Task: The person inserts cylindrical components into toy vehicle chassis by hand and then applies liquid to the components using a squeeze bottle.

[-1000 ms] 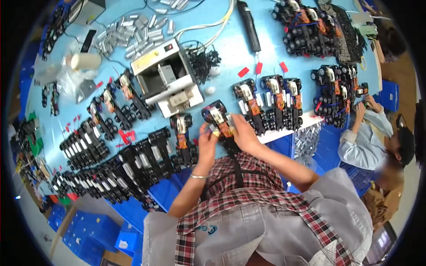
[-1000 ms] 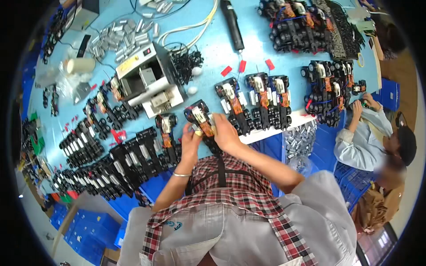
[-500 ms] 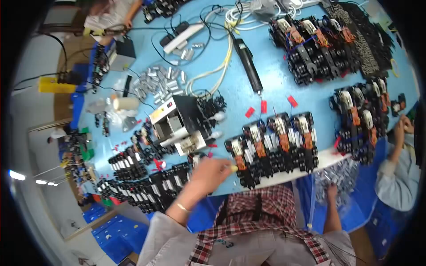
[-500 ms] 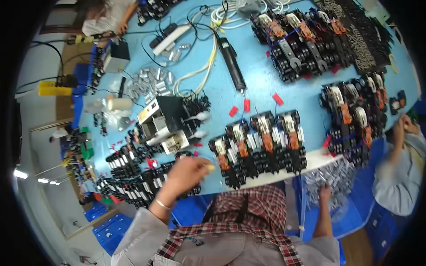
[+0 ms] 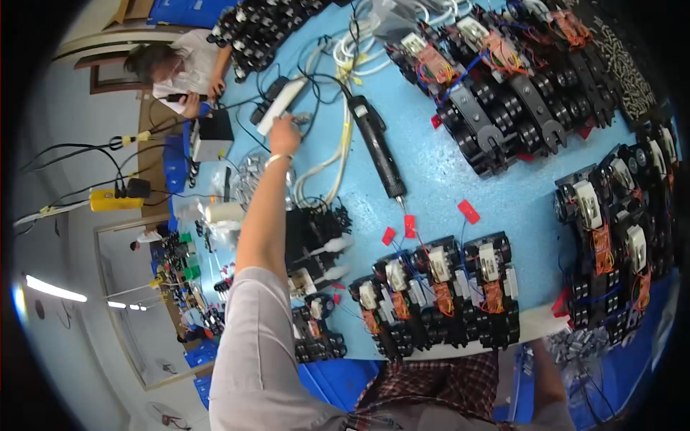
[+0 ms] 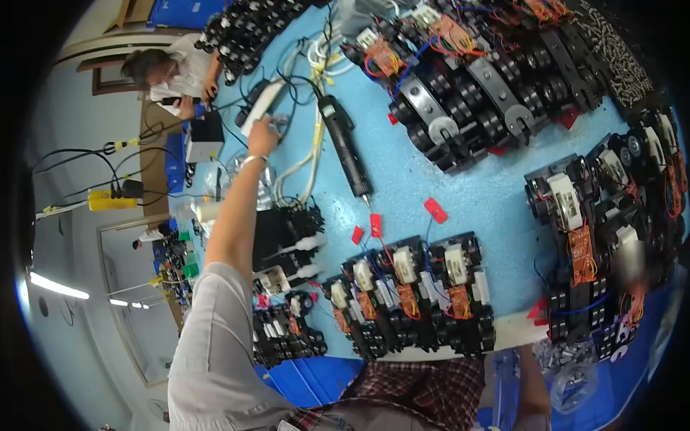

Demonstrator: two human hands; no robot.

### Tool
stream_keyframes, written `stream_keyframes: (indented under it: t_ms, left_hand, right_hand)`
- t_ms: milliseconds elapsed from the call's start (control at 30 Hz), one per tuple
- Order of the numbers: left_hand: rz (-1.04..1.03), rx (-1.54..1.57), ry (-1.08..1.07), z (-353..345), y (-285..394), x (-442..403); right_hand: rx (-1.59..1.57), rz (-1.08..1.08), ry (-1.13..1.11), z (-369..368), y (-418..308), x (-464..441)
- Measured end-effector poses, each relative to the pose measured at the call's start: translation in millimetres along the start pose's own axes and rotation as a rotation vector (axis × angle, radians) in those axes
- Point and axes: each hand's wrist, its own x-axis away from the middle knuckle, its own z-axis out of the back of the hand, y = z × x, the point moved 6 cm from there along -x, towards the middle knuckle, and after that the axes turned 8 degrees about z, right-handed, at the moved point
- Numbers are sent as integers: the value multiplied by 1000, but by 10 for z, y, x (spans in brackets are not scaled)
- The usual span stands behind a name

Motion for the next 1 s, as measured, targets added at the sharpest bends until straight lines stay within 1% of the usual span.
stream_keyframes:
  t_ms: [33, 100, 133, 167, 200, 233, 300, 333, 367, 400, 433, 467, 500, 533, 600, 667, 700, 733, 767, 800, 833, 867, 900, 967, 1000]
  left_hand:
    - [13, 42, 31, -6, -18, -36]
    - [-83, -34, 14, -146, -217, -189]
    - [-13, 37, 23, 83, -194, -173]
    - [65, 43, -98, 281, -214, -114]
    - [5, 264, -2, 649, -187, 17]
    - [54, 371, -121, 895, -212, 204]
    - [85, 1032, -277, 1217, -493, 549]
    - [144, 1002, -237, 1445, -666, 835]
    - [194, 971, -197, 1814, -699, 1306]
    - [265, 1031, -185, 1979, -859, 1727]
    - [327, 1097, -168, 2094, -1007, 2143]
    - [459, 1129, -220, 2168, -1110, 2594]
    - [593, 1184, -259, 2067, -1347, 3054]
    - [814, 1282, -212, 1982, -1422, 3488]
    - [1041, 1549, -189, 1571, -1581, 4275]
    - [1077, 1421, -222, 1108, -1609, 4827]
    - [1054, 1443, -298, 893, -1492, 4977]
    - [1025, 1470, -372, 741, -1344, 5069]
    - [1029, 1499, -380, 689, -1245, 5119]
    - [947, 1532, -446, 653, -1109, 5121]
    - [863, 1559, -513, 641, -1034, 5129]
    - [862, 1581, -525, 640, -1057, 5146]
    - [924, 1746, -486, 648, -1093, 5151]
    - [1040, 2064, -393, 619, -1185, 5119]
    - [1035, 2076, -402, 575, -1208, 5091]
  right_hand:
    - [-1, 3, 5, -4, -3, 69]
    - [1, 22, 24, 49, 18, 154]
    - [4, 32, 39, 72, 63, 151]
    - [2, 43, 65, 158, 96, 128]
    - [-5, 60, 94, 253, 119, 130]
    - [-19, 83, 134, 375, 147, 111]
    - [-67, 168, 234, 619, 207, 121]
    - [-120, 240, 306, 781, 230, 148]
    - [-191, 293, 366, 901, 284, 192]
    - [-281, 348, 429, 999, 364, 230]
    - [-523, 144, 381, 1246, 231, 483]
    - [-805, -86, 383, 1519, 47, 791]
    - [-1047, -315, 435, 1846, -263, 1165]
    - [-1153, -297, 458, 2069, -585, 1408]
    - [-1219, -65, 358, 2434, -1593, 1945]
    - [-1145, 154, 182, 2521, -2805, 2388]
    - [-1008, 170, 170, 2458, -3407, 2600]
    - [-926, 455, -75, 2297, -3914, 2685]
    - [-909, 482, -184, 2152, -4535, 2845]
    - [-925, 695, -322, 1950, -4972, 2899]
    - [-949, 804, -268, 1662, -5231, 2872]
    - [-1027, 648, -357, 1377, -5428, 2810]
    - [-1103, 487, -443, 1139, -5578, 2748]
    - [-1156, 472, -266, 988, -5798, 2544]
    - [-1150, 471, -252, 985, -5862, 2479]
